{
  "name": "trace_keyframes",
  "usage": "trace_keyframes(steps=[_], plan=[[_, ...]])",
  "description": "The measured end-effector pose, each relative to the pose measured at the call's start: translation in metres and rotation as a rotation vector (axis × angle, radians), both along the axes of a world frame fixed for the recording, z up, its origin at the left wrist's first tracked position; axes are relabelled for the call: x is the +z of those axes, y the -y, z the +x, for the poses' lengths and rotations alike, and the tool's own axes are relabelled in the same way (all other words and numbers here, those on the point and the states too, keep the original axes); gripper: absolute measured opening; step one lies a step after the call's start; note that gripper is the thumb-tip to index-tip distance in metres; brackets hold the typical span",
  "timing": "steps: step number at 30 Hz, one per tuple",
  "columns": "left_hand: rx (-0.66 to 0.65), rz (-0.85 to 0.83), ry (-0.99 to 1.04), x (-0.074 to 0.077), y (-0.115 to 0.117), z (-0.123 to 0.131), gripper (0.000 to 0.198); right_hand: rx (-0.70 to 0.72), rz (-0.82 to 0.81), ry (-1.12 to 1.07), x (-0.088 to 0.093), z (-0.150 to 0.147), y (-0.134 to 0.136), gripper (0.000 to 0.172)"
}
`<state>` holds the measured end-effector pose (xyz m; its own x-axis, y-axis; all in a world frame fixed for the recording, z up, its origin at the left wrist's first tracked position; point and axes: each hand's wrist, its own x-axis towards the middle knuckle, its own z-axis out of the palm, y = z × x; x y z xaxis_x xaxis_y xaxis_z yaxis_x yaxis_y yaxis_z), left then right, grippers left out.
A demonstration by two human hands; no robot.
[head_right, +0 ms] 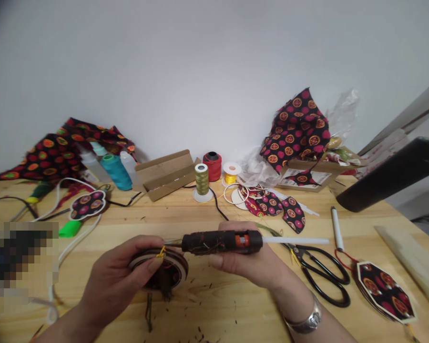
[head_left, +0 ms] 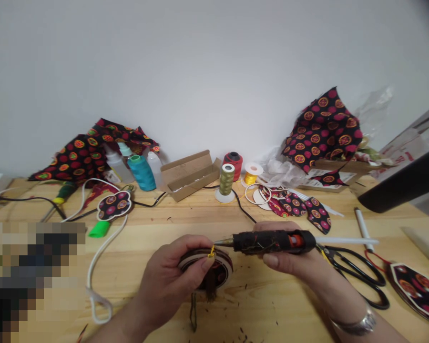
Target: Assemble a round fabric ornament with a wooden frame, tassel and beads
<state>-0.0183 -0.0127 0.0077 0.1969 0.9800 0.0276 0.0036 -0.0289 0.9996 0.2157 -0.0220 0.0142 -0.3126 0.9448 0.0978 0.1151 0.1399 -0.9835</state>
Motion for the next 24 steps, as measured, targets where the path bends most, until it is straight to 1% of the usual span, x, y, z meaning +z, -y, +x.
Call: trace_keyframes(steps=[7, 14, 24], plan=[[0.004, -0.009, -0.025, -0.0002, 0.0003, -0.0012, 0.008, 0.036, 0.014, 0.015, -0.0008, 0.0001, -0.0008, 0.04], [0.019, -0.015, 0.039, 0.0003, 0.0013, 0.0007, 0.007, 0.052, 0.005, 0.034, -0.0032, 0.0012, -0.0001, 0.04], [0.011, 0.005, 0.027, 0.0004, 0.002, 0.0004, 0.007, 0.062, -0.006, 0.046, -0.001, 0.0007, 0.0009, 0.041]])
